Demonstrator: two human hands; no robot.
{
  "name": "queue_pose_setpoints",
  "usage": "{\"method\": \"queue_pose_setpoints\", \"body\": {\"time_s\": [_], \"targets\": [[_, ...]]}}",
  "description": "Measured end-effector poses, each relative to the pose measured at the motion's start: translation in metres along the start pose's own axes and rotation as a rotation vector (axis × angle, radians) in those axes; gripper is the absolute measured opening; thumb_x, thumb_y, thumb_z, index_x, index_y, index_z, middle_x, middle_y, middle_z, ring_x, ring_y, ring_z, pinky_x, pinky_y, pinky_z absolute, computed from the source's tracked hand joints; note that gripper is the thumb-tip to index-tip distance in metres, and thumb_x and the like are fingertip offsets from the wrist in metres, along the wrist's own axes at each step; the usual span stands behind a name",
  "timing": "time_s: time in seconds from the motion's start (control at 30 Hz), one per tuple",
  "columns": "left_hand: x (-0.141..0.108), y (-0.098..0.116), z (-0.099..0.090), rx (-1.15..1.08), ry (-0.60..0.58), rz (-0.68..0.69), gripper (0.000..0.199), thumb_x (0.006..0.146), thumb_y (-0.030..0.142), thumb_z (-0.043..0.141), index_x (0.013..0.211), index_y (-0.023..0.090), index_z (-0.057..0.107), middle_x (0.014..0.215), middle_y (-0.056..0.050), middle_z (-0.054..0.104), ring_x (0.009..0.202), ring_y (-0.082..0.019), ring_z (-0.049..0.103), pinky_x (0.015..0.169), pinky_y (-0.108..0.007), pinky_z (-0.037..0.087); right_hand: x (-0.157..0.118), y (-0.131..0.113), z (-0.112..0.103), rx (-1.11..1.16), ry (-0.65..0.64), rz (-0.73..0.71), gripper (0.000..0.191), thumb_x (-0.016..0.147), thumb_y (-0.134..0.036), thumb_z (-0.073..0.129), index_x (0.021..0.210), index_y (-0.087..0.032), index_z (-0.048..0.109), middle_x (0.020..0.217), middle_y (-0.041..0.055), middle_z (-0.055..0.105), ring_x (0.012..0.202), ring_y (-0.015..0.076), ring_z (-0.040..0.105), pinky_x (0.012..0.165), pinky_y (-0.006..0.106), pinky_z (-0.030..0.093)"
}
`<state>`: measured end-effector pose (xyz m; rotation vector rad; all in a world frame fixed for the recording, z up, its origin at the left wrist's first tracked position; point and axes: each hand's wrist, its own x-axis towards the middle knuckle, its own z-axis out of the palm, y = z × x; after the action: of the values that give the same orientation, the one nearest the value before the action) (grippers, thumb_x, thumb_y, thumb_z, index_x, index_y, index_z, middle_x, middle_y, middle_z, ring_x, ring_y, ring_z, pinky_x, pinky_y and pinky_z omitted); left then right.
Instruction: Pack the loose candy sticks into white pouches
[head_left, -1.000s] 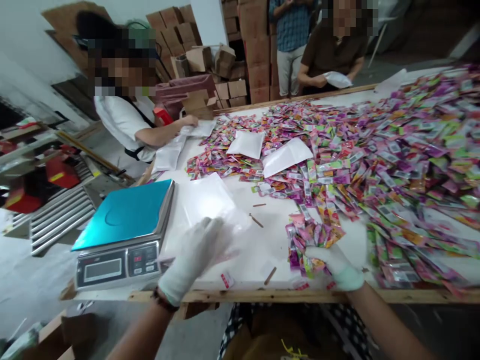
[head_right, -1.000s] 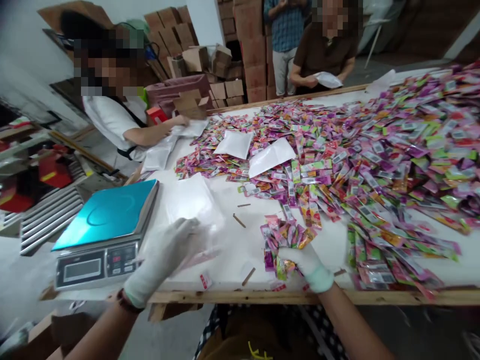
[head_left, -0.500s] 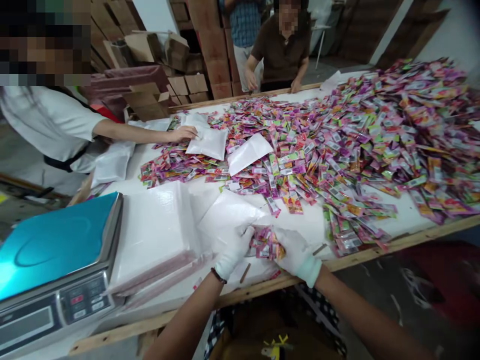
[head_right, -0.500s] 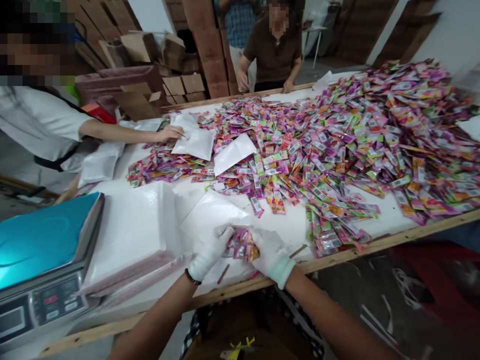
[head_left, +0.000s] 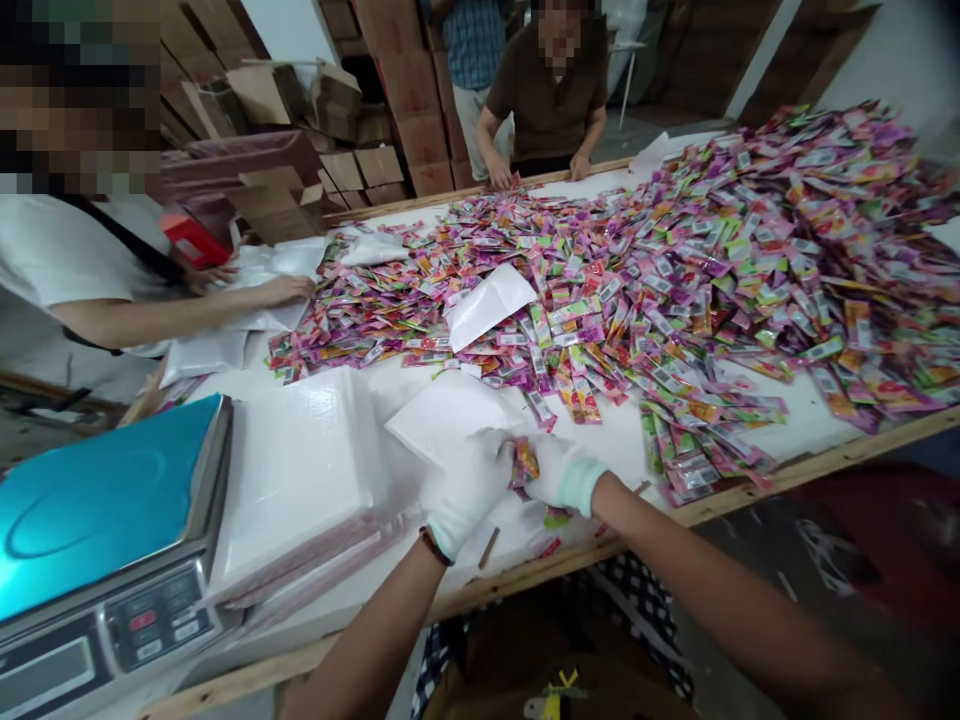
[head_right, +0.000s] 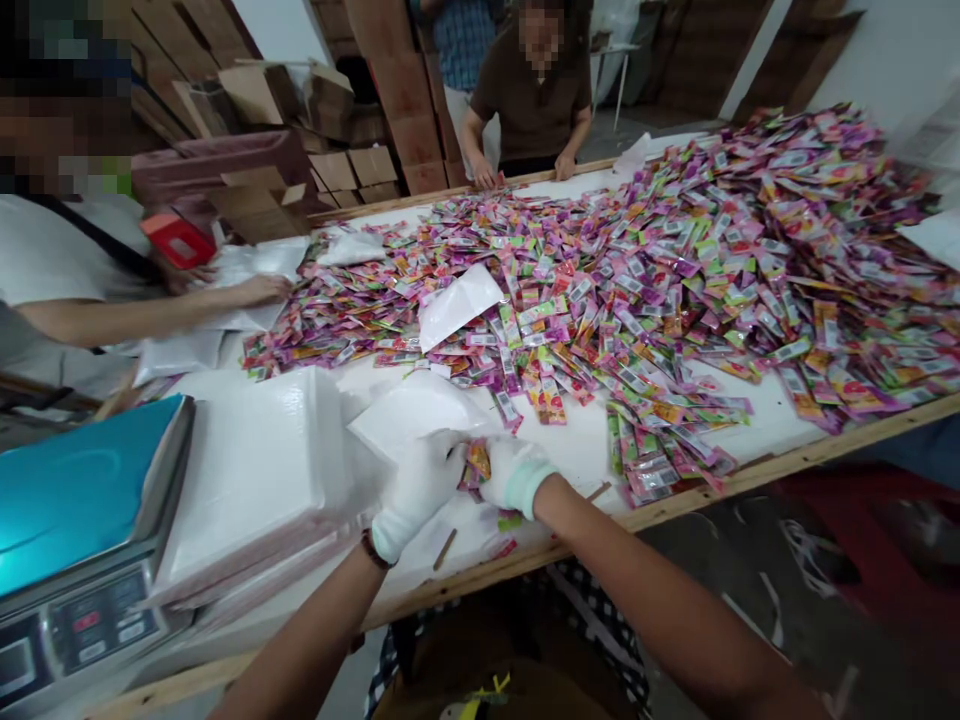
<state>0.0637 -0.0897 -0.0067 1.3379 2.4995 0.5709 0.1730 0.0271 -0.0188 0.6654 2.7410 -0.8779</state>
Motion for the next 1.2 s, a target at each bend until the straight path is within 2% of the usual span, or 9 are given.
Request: {"method": "queue_pose_setpoints", "body": {"time_s": [0.13,0.23,0.4,0.57,0.67,0.8,0.93,1.07,1.2], "targets": [[-0.003,0.009,0.013,0.043,0.057,-0.058,0.026,0.088,0.018,0.047,0.101,0.018,0.07,0.101,-0.01,0.071,0.09,-0.022,0.065,0.08,-0.031,0.045,0.005,-0.008,0.0,-0.085,-0.025,0.041,0.047,0.065,-0.036,0.072,0.106,-0.014,0.065,0.103,0.0159,0.071,0.091,0.0297,0.067,0.078,0.036,0.05],[-0.005,0.007,0.024,0.068,0.05,-0.101,0.027,0.084,0.014,0.049,0.103,0.017,0.067,0.102,-0.01,0.069,0.09,-0.023,0.063,0.079,-0.032,0.045,0.0,-0.003,0.012,-0.099,0.1,0.027,0.057,0.064,-0.035,0.072,0.116,-0.013,0.06,0.11,0.0171,0.067,0.096,0.0326,0.064,0.082,0.041,0.05],[-0.004,-0.002,0.031,-0.058,0.07,-0.037,0.017,0.086,0.015,0.05,0.095,0.019,0.064,0.096,-0.007,0.068,0.09,-0.021,0.061,0.079,-0.031,0.044,-0.022,0.012,0.037,-0.049,0.401,-0.3,0.073,0.081,-0.039,0.061,0.144,-0.009,0.038,0.14,0.0216,0.049,0.126,0.0355,0.047,0.105,0.05,0.039],[-0.006,-0.014,0.018,0.05,0.058,-0.094,0.025,0.083,0.015,0.052,0.105,0.019,0.064,0.103,-0.009,0.069,0.085,-0.021,0.063,0.072,-0.03,0.043,-0.023,0.009,0.027,-0.207,0.272,-0.269,0.052,0.093,-0.036,0.049,0.137,-0.01,0.049,0.136,0.0202,0.053,0.118,0.0352,0.049,0.099,0.051,0.04],[-0.007,-0.015,0.004,0.204,0.007,-0.138,0.016,0.085,0.022,0.055,0.096,0.02,0.066,0.099,-0.008,0.069,0.081,-0.021,0.063,0.066,-0.029,0.04,-0.016,0.001,0.017,-0.268,0.2,-0.202,0.049,0.092,-0.035,0.048,0.136,-0.013,0.051,0.134,0.0181,0.055,0.113,0.0328,0.051,0.092,0.047,0.043],[-0.007,0.005,-0.005,0.206,0.036,-0.033,0.018,0.09,0.027,0.051,0.082,0.02,0.066,0.084,-0.005,0.069,0.079,-0.019,0.063,0.069,-0.029,0.04,0.0,-0.015,0.015,-0.343,0.134,-0.131,0.041,0.092,-0.035,0.047,0.125,-0.015,0.06,0.129,0.0193,0.058,0.108,0.0342,0.054,0.085,0.049,0.043],[-0.013,0.023,0.003,0.165,0.082,0.023,0.019,0.092,0.03,0.052,0.091,0.021,0.068,0.092,-0.005,0.069,0.079,-0.019,0.064,0.067,-0.028,0.042,0.012,-0.018,0.014,-0.296,0.058,-0.107,0.028,0.084,-0.03,0.059,0.105,-0.015,0.068,0.113,0.0199,0.067,0.105,0.0366,0.057,0.09,0.051,0.04],[-0.022,0.01,0.018,0.077,0.085,0.031,0.019,0.092,0.025,0.052,0.101,0.021,0.068,0.099,-0.005,0.069,0.082,-0.017,0.065,0.071,-0.026,0.047,-0.007,0.015,0.014,0.024,0.187,-0.282,0.031,0.084,-0.036,0.062,0.105,-0.014,0.065,0.104,0.0131,0.068,0.1,0.0278,0.06,0.09,0.041,0.046],[-0.032,0.002,0.038,-0.058,0.111,0.099,0.032,0.093,0.021,0.047,0.12,0.02,0.064,0.111,-0.009,0.067,0.093,-0.018,0.066,0.081,-0.028,0.052,-0.031,0.039,0.033,0.102,0.414,-0.368,0.047,0.088,-0.036,0.059,0.129,-0.012,0.055,0.131,0.0172,0.057,0.12,0.0299,0.051,0.102,0.044,0.042]]}}
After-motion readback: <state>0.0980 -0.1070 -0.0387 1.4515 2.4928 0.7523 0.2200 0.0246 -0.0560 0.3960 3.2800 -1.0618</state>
